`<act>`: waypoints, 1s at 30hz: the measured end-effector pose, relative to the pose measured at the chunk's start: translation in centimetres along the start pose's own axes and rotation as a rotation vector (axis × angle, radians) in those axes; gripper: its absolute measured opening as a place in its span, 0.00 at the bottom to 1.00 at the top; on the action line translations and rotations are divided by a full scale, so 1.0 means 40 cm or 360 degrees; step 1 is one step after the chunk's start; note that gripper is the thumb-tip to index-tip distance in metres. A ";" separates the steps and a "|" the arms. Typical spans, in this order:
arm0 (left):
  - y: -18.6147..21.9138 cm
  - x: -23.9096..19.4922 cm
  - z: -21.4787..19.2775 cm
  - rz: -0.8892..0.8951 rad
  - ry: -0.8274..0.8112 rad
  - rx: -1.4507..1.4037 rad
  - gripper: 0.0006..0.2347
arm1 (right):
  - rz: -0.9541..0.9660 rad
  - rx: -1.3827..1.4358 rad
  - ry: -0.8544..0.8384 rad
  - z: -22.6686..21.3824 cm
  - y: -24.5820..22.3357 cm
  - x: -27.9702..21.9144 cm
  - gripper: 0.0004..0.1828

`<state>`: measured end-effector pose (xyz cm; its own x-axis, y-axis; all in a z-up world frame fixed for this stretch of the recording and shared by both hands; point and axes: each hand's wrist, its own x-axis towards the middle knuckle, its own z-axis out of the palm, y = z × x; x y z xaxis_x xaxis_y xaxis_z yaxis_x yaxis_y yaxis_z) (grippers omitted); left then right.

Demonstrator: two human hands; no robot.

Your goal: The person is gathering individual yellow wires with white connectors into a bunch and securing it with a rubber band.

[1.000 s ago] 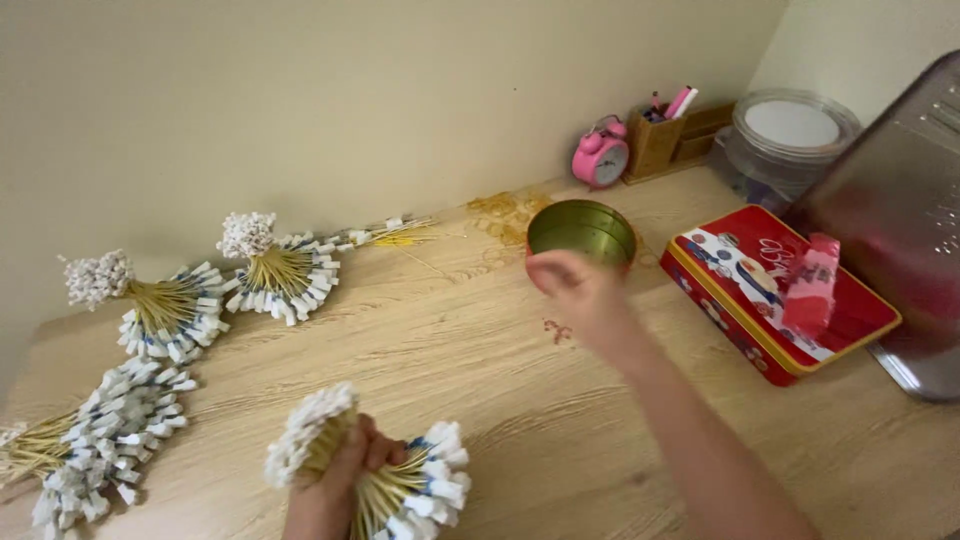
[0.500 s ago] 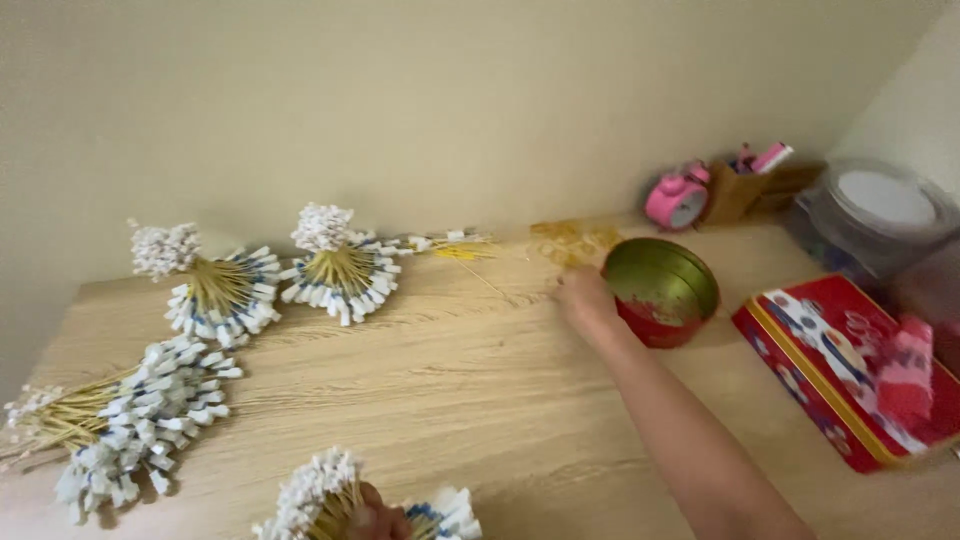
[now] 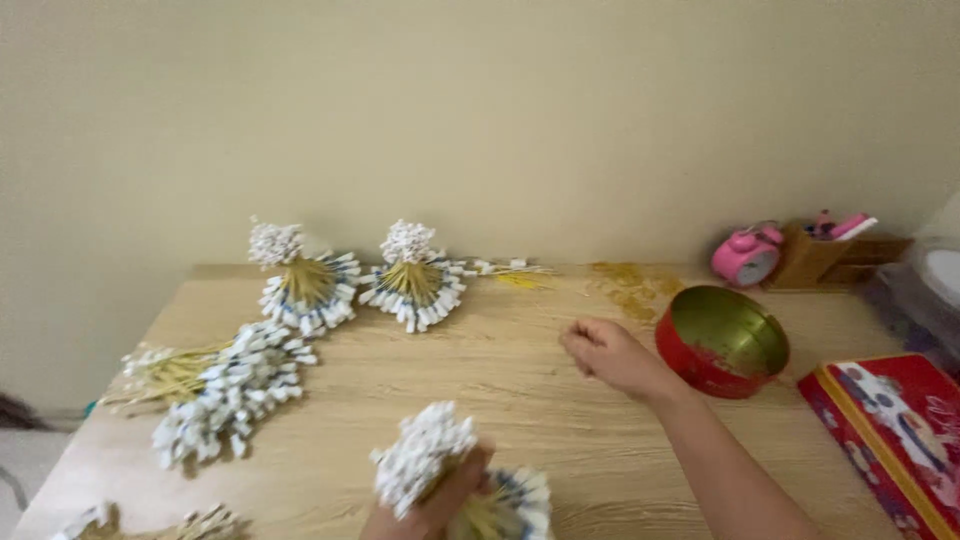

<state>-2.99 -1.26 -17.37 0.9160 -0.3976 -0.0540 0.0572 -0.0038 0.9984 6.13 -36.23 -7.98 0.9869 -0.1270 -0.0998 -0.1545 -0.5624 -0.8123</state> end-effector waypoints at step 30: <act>0.335 0.056 0.013 0.0054 -0.0073 -0.0142 0.06 | -0.0035 0.0253 -0.0868 0.006 -0.154 -0.299 0.12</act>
<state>-0.38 -2.67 -4.10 0.8989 -0.4379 -0.0169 0.0633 0.0915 0.9938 -4.71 -31.07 -1.91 0.8778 0.3475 -0.3296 -0.1661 -0.4247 -0.8900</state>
